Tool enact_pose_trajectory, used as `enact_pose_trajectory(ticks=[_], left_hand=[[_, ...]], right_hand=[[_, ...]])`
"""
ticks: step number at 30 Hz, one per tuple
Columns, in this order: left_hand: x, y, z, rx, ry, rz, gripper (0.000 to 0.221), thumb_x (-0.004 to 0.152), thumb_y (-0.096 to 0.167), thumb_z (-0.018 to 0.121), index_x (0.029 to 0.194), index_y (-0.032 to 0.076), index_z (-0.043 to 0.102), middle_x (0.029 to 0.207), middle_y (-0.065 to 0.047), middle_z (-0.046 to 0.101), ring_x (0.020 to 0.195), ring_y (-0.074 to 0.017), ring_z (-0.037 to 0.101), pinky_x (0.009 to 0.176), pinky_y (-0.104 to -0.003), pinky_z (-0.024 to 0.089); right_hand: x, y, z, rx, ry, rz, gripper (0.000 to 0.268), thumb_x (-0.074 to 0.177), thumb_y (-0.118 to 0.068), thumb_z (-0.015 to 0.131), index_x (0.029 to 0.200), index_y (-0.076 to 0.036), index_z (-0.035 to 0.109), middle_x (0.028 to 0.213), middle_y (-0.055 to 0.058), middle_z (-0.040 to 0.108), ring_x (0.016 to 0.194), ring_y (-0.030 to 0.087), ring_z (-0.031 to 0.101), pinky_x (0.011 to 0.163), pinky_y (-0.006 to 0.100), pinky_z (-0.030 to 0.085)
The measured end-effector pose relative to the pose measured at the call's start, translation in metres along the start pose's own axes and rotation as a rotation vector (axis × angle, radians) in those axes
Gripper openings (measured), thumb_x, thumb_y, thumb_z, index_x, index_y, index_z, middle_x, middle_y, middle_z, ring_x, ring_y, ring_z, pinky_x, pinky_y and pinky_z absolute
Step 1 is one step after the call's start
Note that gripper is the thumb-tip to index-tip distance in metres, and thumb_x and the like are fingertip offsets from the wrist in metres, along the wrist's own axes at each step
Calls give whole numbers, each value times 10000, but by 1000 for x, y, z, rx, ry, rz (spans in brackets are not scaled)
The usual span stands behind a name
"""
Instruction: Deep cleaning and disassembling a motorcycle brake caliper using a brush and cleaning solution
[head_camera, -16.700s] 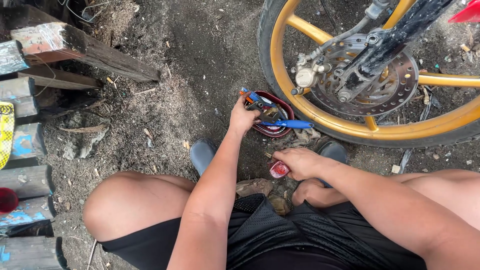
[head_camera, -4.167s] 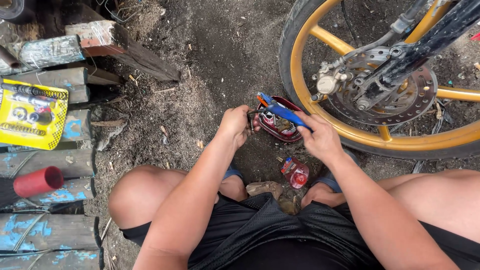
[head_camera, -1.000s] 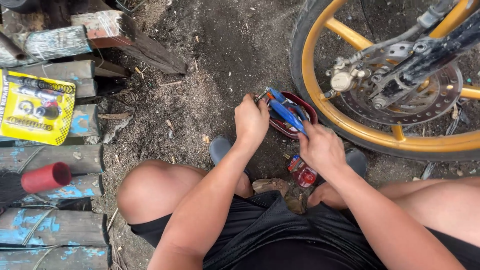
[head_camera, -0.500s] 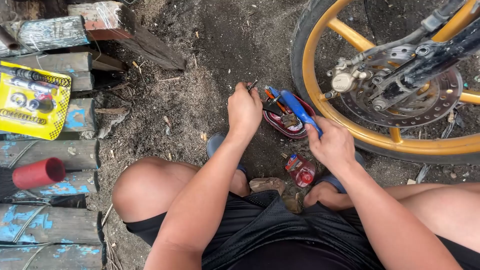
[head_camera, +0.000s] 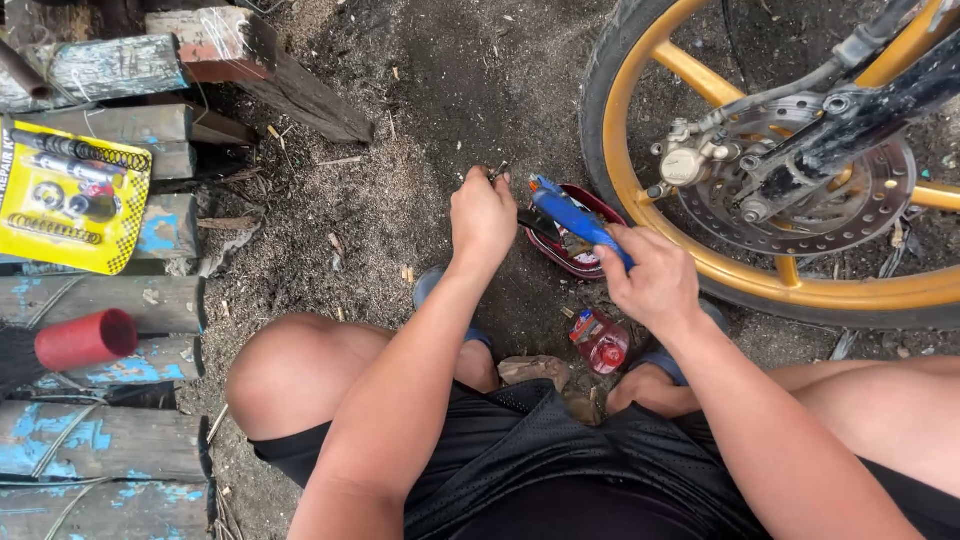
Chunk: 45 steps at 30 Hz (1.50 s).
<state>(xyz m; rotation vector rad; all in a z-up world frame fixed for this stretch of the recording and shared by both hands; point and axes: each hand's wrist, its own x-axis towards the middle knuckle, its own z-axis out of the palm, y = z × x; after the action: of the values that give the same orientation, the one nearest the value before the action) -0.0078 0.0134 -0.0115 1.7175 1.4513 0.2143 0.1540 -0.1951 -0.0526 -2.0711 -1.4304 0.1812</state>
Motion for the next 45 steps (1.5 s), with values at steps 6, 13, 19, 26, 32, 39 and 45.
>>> enact_pose_trajectory(ticks=[6,13,19,26,32,39,45], left_hand=[[15,-22,7,-42,-18,-30,370,1111,255,580,1242,-54,736,785,-96,832,864,-304,863,736,-475,691],[4,-9,6,13,-118,9,444,1122,287,586,1339,-78,715,908,-196,844,990,-379,847,799,-527,687],[12,-9,-3,1,-167,3,496,1127,286,568,1414,-108,663,858,-128,849,976,-316,854,840,-482,684],[36,-43,9,-122,-180,-54,445,1105,307,599,1301,-60,756,829,-98,842,949,-304,847,815,-464,675],[58,-73,39,-232,-183,-114,375,1059,303,661,1153,-30,806,773,-119,812,772,-269,803,646,-407,648],[49,-64,28,-492,-236,-204,329,1068,174,661,1097,-146,732,747,-222,705,534,-189,588,435,-296,483],[49,-61,37,-506,-310,-185,293,1052,184,687,1039,-103,743,721,-219,708,482,-166,534,424,-304,460]], right_hand=[[-24,45,13,-7,-72,16,286,1020,-361,751,1155,-133,860,959,112,828,899,382,808,695,504,645],[-4,15,2,111,-45,-33,271,1081,-335,691,1143,-154,884,907,70,829,807,319,800,659,414,641],[-10,53,10,45,-86,-7,276,1017,-435,734,1147,-214,835,941,94,806,883,420,782,682,550,613],[-17,73,20,77,-47,-63,267,1045,-390,720,1179,-189,832,949,103,796,888,411,778,730,538,622],[6,30,12,130,-18,-61,253,1061,-416,724,1211,-249,840,976,24,788,923,336,784,772,473,625],[3,68,11,341,-124,49,233,1025,-227,775,1196,-98,865,980,191,808,964,491,762,808,604,593],[23,22,6,414,-120,-73,226,1026,-250,770,1184,-129,876,893,132,770,901,421,741,812,529,576]])
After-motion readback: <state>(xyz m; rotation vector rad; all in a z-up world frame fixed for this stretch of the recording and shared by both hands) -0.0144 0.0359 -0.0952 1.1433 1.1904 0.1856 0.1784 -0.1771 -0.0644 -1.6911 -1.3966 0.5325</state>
